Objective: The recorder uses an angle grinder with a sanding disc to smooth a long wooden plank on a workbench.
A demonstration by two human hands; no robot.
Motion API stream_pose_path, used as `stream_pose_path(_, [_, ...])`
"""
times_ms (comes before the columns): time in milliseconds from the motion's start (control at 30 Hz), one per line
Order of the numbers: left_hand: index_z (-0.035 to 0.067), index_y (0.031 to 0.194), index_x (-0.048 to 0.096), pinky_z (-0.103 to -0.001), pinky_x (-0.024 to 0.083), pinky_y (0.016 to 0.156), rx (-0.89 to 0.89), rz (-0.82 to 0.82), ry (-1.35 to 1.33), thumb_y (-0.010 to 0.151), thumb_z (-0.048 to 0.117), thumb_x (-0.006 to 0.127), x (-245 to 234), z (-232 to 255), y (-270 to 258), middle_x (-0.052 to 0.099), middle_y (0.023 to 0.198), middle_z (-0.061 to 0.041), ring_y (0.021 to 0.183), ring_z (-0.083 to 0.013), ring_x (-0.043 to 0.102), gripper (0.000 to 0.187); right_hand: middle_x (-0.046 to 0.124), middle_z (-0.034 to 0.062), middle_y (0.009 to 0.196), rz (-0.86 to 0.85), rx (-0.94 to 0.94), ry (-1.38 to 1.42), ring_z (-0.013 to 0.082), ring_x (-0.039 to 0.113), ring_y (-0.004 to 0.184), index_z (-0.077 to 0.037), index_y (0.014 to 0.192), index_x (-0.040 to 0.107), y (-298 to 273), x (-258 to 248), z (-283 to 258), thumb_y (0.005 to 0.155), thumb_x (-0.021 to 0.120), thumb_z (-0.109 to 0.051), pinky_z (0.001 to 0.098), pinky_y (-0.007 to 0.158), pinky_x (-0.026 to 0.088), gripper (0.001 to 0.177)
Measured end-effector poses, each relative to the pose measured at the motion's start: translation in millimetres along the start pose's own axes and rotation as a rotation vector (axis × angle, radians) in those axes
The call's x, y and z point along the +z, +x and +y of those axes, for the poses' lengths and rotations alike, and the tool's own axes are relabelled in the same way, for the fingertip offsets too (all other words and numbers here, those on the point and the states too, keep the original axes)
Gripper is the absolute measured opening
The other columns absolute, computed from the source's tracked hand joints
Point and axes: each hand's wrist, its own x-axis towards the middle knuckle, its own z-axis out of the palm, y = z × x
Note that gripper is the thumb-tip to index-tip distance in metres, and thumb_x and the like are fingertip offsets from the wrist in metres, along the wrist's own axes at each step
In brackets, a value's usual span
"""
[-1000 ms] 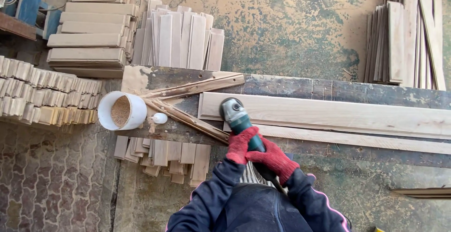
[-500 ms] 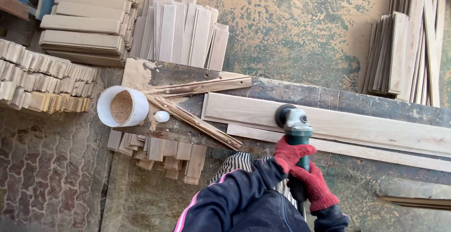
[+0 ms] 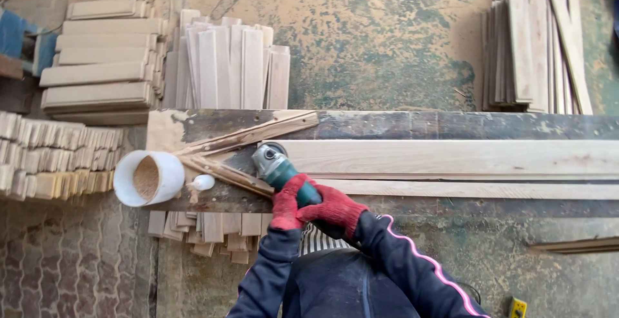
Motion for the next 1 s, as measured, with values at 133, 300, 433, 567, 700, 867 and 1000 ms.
stream_pose_path(133, [0.002, 0.137, 0.055, -0.055, 0.067, 0.076, 0.004, 0.057, 0.104, 0.066, 0.022, 0.097, 35, 5, -49, 0.063, 0.12, -0.029, 0.111, -0.0444, 0.067, 0.085, 0.072, 0.0121, 0.093, -0.031, -0.007, -0.072, 0.0279, 0.069, 0.091, -0.015, 0.113, 0.074, -13, -28, -6, 0.056, 0.099, -0.05, 0.0373, 0.084, 0.054, 0.071])
stream_pose_path(300, [0.004, 0.114, 0.062, -0.049, 0.066, 0.058, 0.093, -0.102, -0.019, 0.068, 0.008, 0.093, 90, -72, -43, 0.073, 0.084, -0.026, 0.072, -0.0382, 0.076, 0.056, 0.072, 0.0096, 0.094, 0.044, 0.046, -0.022, 0.0252, 0.069, 0.094, -0.017, 0.113, 0.074, -37, -98, 30, 0.055, 0.097, -0.053, 0.0364, 0.086, 0.054, 0.072])
stream_pose_path(433, [0.006, 0.107, 0.065, -0.049, 0.066, 0.057, 0.017, -0.246, 0.116, 0.065, 0.005, 0.095, 169, -144, -64, 0.074, 0.078, -0.021, 0.069, -0.0336, 0.077, 0.052, 0.071, 0.0098, 0.092, 0.174, 0.066, 0.046, 0.025, 0.069, 0.092, -0.017, 0.112, 0.074, -54, -188, 103, 0.056, 0.101, -0.047, 0.0377, 0.086, 0.054, 0.069])
stream_pose_path(567, [0.008, 0.102, 0.072, -0.057, 0.065, 0.052, -0.088, -0.461, 0.255, 0.063, 0.006, 0.098, 259, -268, -40, 0.073, 0.074, -0.02, 0.066, -0.0357, 0.076, 0.048, 0.069, 0.0145, 0.08, 0.397, 0.019, 0.35, 0.0283, 0.07, 0.078, -0.008, 0.099, 0.076, -97, -288, 177, 0.058, 0.101, -0.021, 0.041, 0.074, 0.057, 0.05])
stream_pose_path(700, [0.001, 0.103, 0.069, -0.033, 0.055, 0.063, 0.065, -0.625, 0.345, 0.066, 0.005, 0.086, 350, -329, -133, 0.071, 0.085, -0.011, 0.066, -0.02, 0.062, 0.041, 0.067, 0.0204, 0.074, 0.321, -0.052, 0.659, 0.0276, 0.062, 0.058, 0.006, 0.105, 0.064, -132, -395, 268, 0.078, 0.077, -0.003, 0.0374, 0.052, 0.049, 0.031])
stream_pose_path(867, [0.004, 0.104, 0.072, -0.034, 0.06, 0.071, 0.074, -0.664, 0.709, 0.058, 0.022, 0.088, 419, -393, -170, 0.075, 0.093, -0.01, 0.076, -0.0216, 0.069, 0.052, 0.069, 0.0287, 0.082, 0.485, 0.01, 0.797, 0.0408, 0.068, 0.066, 0.003, 0.119, 0.061, -173, -463, 315, 0.086, 0.073, -0.012, 0.0493, 0.054, 0.055, 0.038])
stream_pose_path(1000, [0.004, 0.111, 0.07, -0.034, 0.061, 0.071, 0.041, -0.624, 0.752, 0.055, 0.024, 0.089, 429, -408, -168, 0.075, 0.097, -0.011, 0.079, -0.0227, 0.07, 0.062, 0.068, 0.0287, 0.081, 0.467, 0.003, 0.82, 0.0404, 0.066, 0.062, 0.005, 0.116, 0.062, -180, -477, 313, 0.085, 0.071, -0.01, 0.0491, 0.051, 0.053, 0.035])
